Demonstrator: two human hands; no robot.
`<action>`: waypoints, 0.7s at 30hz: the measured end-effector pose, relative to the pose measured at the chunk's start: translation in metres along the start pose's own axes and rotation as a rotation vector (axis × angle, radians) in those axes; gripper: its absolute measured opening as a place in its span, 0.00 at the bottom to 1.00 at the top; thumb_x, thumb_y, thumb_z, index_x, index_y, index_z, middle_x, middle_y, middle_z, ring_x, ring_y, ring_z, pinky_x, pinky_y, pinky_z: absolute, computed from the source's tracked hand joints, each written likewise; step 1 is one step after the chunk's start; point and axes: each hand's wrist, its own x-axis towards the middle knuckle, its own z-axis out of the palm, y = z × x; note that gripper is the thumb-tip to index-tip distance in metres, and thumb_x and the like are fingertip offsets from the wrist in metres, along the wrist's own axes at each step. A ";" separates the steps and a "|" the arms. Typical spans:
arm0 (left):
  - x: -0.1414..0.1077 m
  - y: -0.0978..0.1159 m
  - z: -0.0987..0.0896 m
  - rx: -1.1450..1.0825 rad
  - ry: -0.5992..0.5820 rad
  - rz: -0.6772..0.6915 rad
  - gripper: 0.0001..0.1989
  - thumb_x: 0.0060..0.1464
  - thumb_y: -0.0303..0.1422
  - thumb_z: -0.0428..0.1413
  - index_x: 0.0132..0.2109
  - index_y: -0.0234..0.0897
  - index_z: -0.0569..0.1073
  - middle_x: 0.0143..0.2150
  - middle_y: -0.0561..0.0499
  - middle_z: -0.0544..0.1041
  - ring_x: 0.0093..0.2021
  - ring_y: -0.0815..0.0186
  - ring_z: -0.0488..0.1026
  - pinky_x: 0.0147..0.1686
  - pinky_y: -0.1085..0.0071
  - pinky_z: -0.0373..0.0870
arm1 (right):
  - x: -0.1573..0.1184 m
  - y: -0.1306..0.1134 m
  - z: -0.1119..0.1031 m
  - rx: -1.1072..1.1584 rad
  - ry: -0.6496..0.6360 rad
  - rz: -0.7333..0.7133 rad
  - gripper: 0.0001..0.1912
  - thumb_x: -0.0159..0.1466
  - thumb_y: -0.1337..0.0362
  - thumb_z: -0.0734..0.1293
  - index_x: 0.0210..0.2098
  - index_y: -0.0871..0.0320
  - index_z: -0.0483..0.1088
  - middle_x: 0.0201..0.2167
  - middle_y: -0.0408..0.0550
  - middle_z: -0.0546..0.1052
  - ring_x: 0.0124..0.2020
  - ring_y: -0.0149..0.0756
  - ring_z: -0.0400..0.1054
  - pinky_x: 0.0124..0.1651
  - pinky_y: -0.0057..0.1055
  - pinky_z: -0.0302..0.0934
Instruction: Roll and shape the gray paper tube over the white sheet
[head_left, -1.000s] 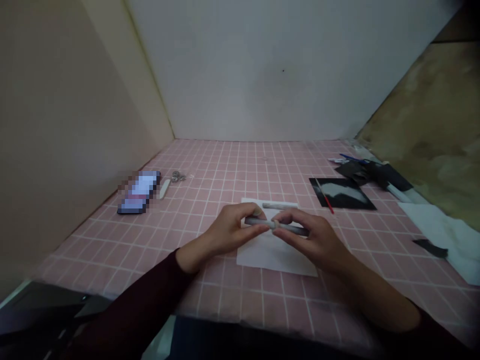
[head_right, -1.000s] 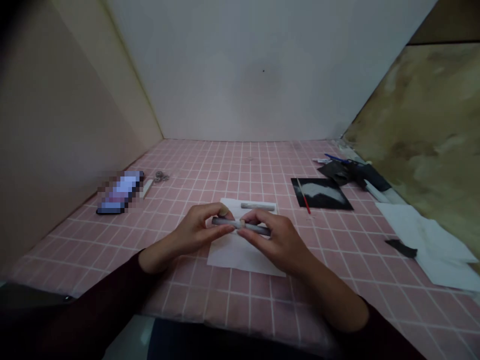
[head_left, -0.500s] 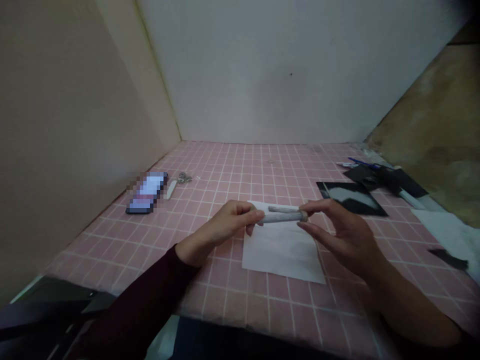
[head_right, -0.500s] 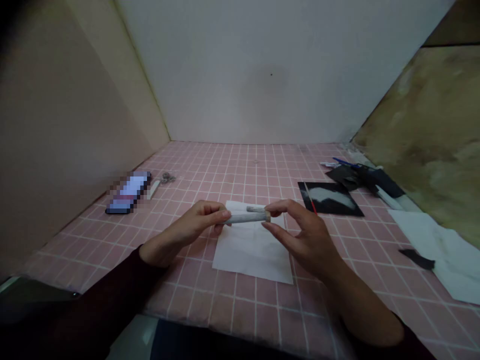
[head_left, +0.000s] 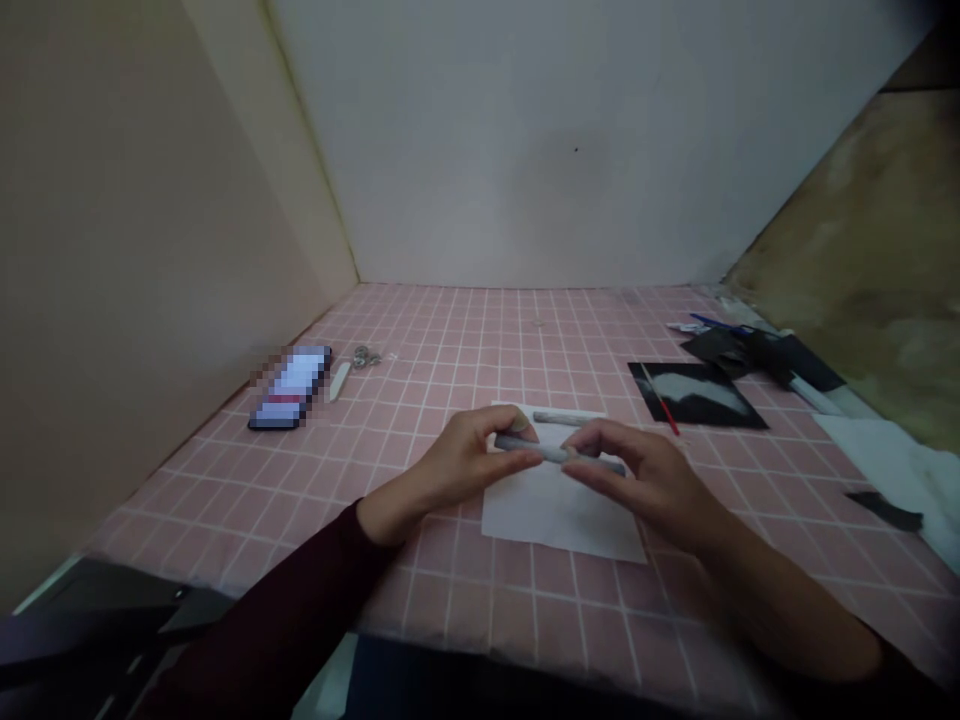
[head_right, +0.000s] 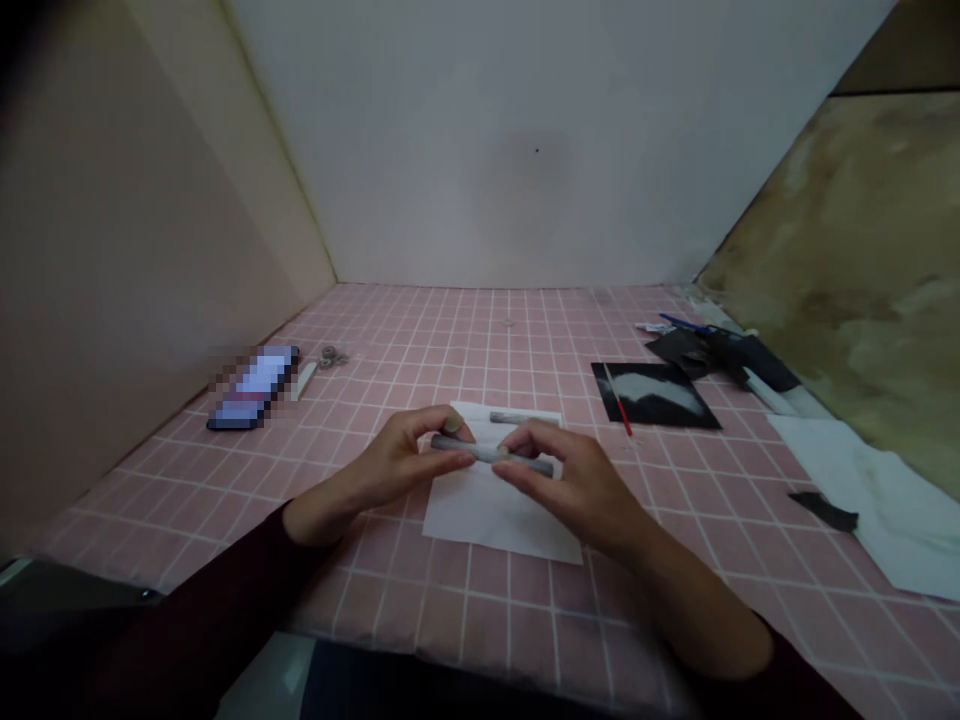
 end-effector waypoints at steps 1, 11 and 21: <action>0.000 0.001 0.000 0.052 0.034 0.047 0.07 0.56 0.34 0.63 0.35 0.35 0.74 0.32 0.53 0.73 0.34 0.68 0.69 0.37 0.71 0.63 | 0.001 0.001 -0.001 0.050 0.017 0.028 0.11 0.62 0.53 0.71 0.35 0.54 0.74 0.32 0.45 0.77 0.35 0.37 0.71 0.38 0.32 0.64; -0.002 -0.001 0.002 0.393 0.057 0.340 0.05 0.60 0.33 0.60 0.39 0.36 0.73 0.35 0.50 0.75 0.36 0.66 0.71 0.38 0.69 0.66 | 0.003 -0.002 0.002 0.223 -0.041 0.138 0.13 0.61 0.52 0.71 0.32 0.55 0.75 0.28 0.44 0.76 0.32 0.35 0.70 0.36 0.32 0.63; -0.002 0.003 -0.001 0.244 0.024 0.145 0.08 0.60 0.36 0.59 0.37 0.35 0.75 0.31 0.52 0.75 0.32 0.70 0.69 0.32 0.73 0.62 | -0.002 -0.002 0.001 -0.022 0.042 -0.065 0.10 0.63 0.55 0.71 0.42 0.52 0.72 0.36 0.44 0.76 0.38 0.37 0.71 0.42 0.34 0.65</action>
